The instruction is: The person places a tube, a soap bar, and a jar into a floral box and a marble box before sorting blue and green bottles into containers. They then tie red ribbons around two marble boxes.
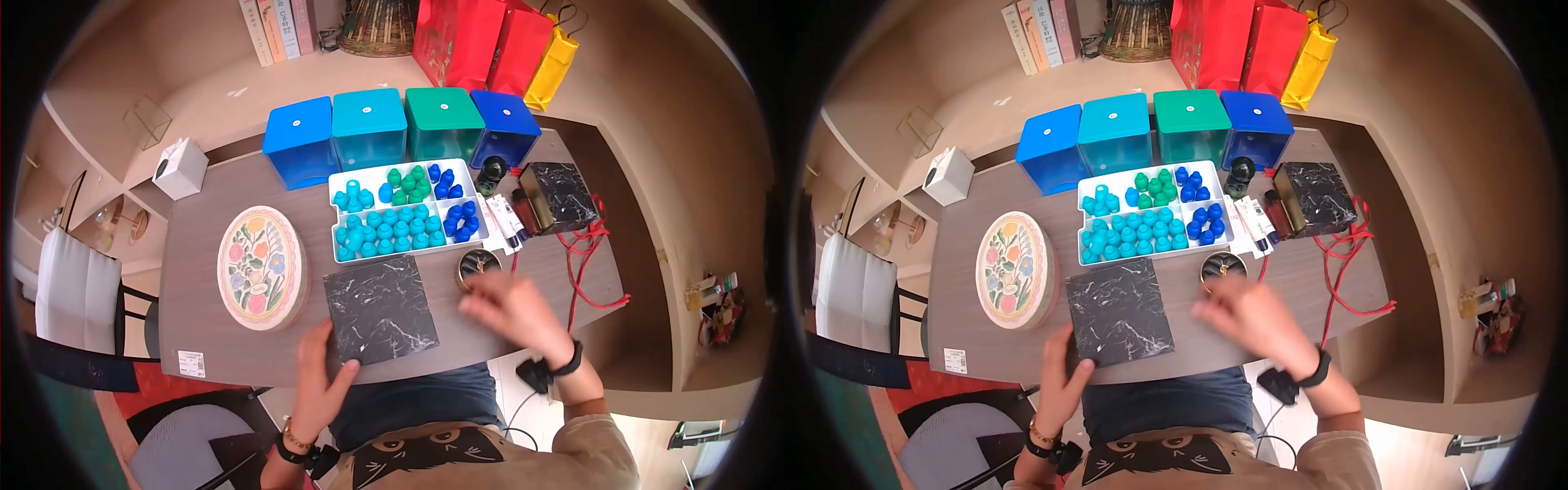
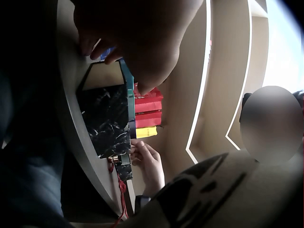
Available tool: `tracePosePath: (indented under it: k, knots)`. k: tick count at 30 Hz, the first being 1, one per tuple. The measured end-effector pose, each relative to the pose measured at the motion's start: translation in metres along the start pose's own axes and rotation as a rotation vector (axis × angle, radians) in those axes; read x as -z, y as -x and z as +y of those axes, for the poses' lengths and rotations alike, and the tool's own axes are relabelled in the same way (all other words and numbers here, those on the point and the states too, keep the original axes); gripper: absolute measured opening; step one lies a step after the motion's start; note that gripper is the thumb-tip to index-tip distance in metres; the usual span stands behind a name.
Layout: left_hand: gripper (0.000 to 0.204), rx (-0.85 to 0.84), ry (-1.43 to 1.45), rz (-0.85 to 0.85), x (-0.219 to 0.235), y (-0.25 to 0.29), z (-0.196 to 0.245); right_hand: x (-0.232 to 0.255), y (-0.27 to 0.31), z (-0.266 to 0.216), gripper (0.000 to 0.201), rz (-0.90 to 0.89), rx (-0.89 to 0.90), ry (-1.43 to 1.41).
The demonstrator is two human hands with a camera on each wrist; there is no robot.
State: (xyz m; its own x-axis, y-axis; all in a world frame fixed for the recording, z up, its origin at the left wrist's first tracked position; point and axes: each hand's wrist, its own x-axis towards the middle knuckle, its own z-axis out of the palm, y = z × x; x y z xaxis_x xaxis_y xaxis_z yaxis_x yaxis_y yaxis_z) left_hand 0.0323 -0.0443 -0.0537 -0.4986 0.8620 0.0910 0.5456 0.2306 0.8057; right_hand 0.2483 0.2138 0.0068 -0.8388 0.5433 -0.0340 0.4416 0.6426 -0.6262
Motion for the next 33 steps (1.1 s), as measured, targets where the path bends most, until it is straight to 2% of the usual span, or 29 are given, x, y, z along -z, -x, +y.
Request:
tracePosePath:
  k: [1,4,7,8,10,11,13,16,19,20,21,23,24,26,27,29,33]
  knots:
    - [0.066,0.003,0.018,-0.018,-0.002,-0.003,0.003,-0.014,0.009,-0.002,0.047,-0.094,0.116,-0.004]
    - [0.072,0.012,0.060,-0.035,-0.015,-0.005,0.011,-0.039,0.022,-0.031,0.058,-0.222,0.050,-0.073]
    - [0.076,0.031,0.160,0.010,-0.018,0.002,0.012,-0.056,0.032,-0.038,0.072,-0.078,0.109,-0.139]
    - [0.078,0.001,0.172,0.027,-0.017,0.004,0.013,-0.060,0.037,-0.037,0.070,-0.096,0.087,-0.211]
    - [0.082,-0.065,0.204,0.054,-0.011,0.009,0.019,-0.066,0.043,-0.042,0.065,-0.090,-0.008,-0.575]
    - [0.083,-0.134,0.151,0.070,-0.009,0.009,0.023,-0.067,0.045,-0.045,0.063,-0.080,-0.059,-0.758]
    - [0.086,-0.284,0.047,0.102,-0.004,0.006,0.029,-0.066,0.041,-0.045,0.058,-0.004,-0.072,-0.791]
    - [0.086,-0.411,0.058,0.021,0.003,-0.006,0.035,-0.057,0.037,-0.027,0.055,0.147,-0.094,-0.877]
    - [0.083,-0.499,0.060,-0.018,0.008,-0.024,0.035,-0.033,0.031,-0.012,0.059,0.338,-0.184,-1.167]
    - [0.082,-0.449,-0.081,0.057,0.011,-0.029,0.034,-0.018,0.030,0.001,0.062,0.337,-0.183,-1.197]
    - [0.082,-0.396,-0.222,0.133,0.015,-0.034,0.031,0.000,0.030,0.005,0.067,0.431,-0.203,-1.182]
    - [0.080,-0.275,-0.503,0.287,0.023,-0.041,0.024,0.027,0.021,0.038,0.071,0.758,-0.205,-1.065]
    - [0.080,-0.222,-0.605,0.328,0.025,-0.045,0.018,0.046,0.019,0.055,0.067,0.830,-0.208,-1.044]
    - [0.081,-0.110,-0.803,0.412,0.025,-0.053,0.003,0.082,0.013,0.105,0.051,0.826,-0.209,-1.048]
    - [0.081,-0.062,-0.841,0.382,0.025,-0.055,-0.004,0.095,0.011,0.106,0.046,0.873,-0.231,-0.966]
    - [0.081,0.031,-0.910,0.318,0.024,-0.058,-0.016,0.110,0.008,0.137,0.048,0.924,-0.363,-0.866]
    - [0.076,0.033,-0.950,0.332,0.021,-0.058,-0.024,0.125,0.004,0.176,0.052,0.929,-0.494,-0.716]
